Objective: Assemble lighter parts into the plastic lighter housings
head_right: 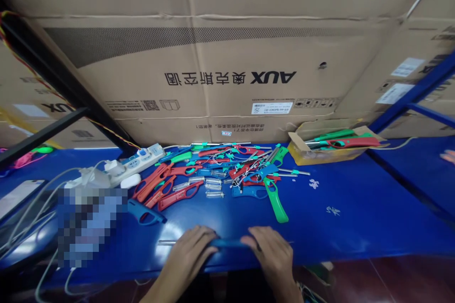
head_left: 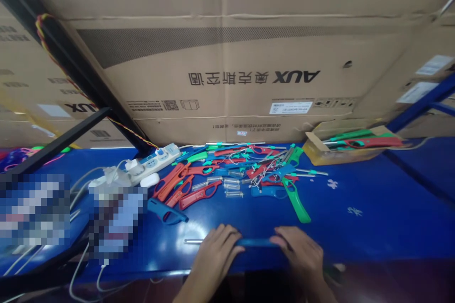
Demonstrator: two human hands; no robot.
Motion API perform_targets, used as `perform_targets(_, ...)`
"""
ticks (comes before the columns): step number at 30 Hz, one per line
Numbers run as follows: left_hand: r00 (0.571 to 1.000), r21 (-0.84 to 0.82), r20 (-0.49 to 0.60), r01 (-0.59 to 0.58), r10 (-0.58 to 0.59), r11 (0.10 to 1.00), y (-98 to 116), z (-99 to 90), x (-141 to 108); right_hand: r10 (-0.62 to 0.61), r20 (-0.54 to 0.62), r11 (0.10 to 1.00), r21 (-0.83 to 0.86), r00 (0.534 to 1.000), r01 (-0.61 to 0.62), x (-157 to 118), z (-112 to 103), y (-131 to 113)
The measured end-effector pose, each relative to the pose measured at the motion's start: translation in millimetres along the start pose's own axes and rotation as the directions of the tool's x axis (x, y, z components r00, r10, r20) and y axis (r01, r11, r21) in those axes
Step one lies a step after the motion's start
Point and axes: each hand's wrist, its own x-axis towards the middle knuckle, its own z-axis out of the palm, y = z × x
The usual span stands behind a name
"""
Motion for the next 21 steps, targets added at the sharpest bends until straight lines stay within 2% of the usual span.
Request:
perform_targets(2, 0.998, -0.012, -0.058, 0.035, -0.035, 0.999, -3, 0.8, -7, 0.162, 0.026, 0.980, -0.123, 0.986, -0.158, -2, -11, 11)
perform_targets(3, 0.994, -0.017, -0.090, 0.064, -0.065, 0.998, -5, 0.8, -11, 0.261, 0.043, 0.950, -0.187, 0.964, -0.249, -1, -18, 17)
perform_targets(4, 0.988, -0.018, -0.130, 0.083, -0.085, 0.996, -7, 0.8, -14, 0.367, 0.034, 0.901, -0.263, 0.930, -0.346, -1, -25, 24)
perform_targets(6, 0.975, -0.001, -0.195, 0.112, -0.110, 0.994, -12, 0.7, -19, 0.567, -0.093, 0.731, -0.400, 0.818, -0.552, -1, -38, 39)
perform_targets(8, 0.973, 0.015, -0.193, 0.128, -0.123, 0.992, -16, 1.1, -19, 0.678, -0.130, 0.612, -0.447, 0.724, -0.653, -1, -50, 54)
perform_targets(10, 0.981, 0.032, -0.152, 0.130, -0.124, 0.991, -17, 2.1, -16, 0.727, -0.146, 0.552, -0.457, 0.671, -0.698, -1, -58, 69)
perform_targets(12, 0.986, 0.057, -0.113, 0.128, -0.121, 0.990, -17, 3.8, -8, 0.734, -0.210, 0.516, -0.445, 0.646, -0.732, -1, -62, 82)
perform_targets(15, 0.987, 0.098, -0.103, 0.131, -0.121, 0.987, -17, 6.8, 4, 0.733, -0.268, 0.502, -0.407, 0.625, -0.763, 3, -64, 96)
perform_targets(21, 0.984, 0.122, -0.124, 0.139, -0.124, 0.983, -22, 11.6, 17, 0.752, -0.259, 0.511, -0.353, 0.606, -0.784, 9, -65, 105)
